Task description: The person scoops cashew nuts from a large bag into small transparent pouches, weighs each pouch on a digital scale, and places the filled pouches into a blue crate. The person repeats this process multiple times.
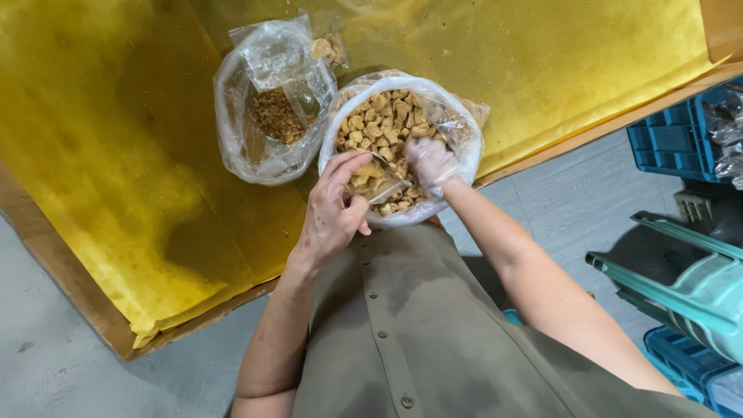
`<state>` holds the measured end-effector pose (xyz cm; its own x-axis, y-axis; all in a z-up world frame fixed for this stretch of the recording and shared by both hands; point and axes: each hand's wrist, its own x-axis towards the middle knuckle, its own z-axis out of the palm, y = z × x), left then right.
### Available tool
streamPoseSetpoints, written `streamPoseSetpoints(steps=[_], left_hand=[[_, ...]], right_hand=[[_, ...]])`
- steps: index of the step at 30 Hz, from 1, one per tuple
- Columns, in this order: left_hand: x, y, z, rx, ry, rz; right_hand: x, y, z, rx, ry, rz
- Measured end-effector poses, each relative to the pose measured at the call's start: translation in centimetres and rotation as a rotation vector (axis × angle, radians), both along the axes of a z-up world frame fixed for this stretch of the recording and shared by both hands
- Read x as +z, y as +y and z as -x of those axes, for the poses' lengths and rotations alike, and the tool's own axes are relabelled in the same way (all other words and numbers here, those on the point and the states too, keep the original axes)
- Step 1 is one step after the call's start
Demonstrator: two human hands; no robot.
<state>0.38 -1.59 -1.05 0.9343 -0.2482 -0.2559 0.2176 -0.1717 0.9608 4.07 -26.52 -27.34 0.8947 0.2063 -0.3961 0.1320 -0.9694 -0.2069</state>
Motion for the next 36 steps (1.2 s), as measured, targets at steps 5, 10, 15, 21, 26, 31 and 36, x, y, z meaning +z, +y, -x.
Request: streamPoseSetpoints(steps=[5, 10, 15, 21, 26, 31, 36], left_hand=[[3.0, -0.3, 1.3, -0.085, -0.071, -0.048], [0.0, -2.3, -0.9, -0.101, 0.023, -0.062], [-5.8, -2.5, -2.2, -0.15, 0.011, -0.027], [-7.4, -3.1, -2.5, -0.079, -0.052, 0.045], [-7.3, -3.4, -2.7, -0.016, -0.009, 0.097], [-5.2, -3.1, -1.8, 0.004, 0.009, 0.091], [-3.5, -2.9, -2.8, -0.06, -0.007, 0.033]], right_hand=[[-2.0, -2.4, -1.9, -0.201, 0.02, -0.196], [3.3, -4.0, -2.2, -0.46, 0.276, -0.659], [14.4, -5.0, -1.8, -0.537, 0.304, -1.159], [22.2, -1.6, 0.0, -0.402, 0.221, -1.276], [23.0, -1.0, -0.6, -0.406, 0.152, -1.484], [21.7, -3.3, -1.2, -0.756, -0.097, -1.322], [18.5, -4.5, -0.2, -0.808, -0.033, -1.34]])
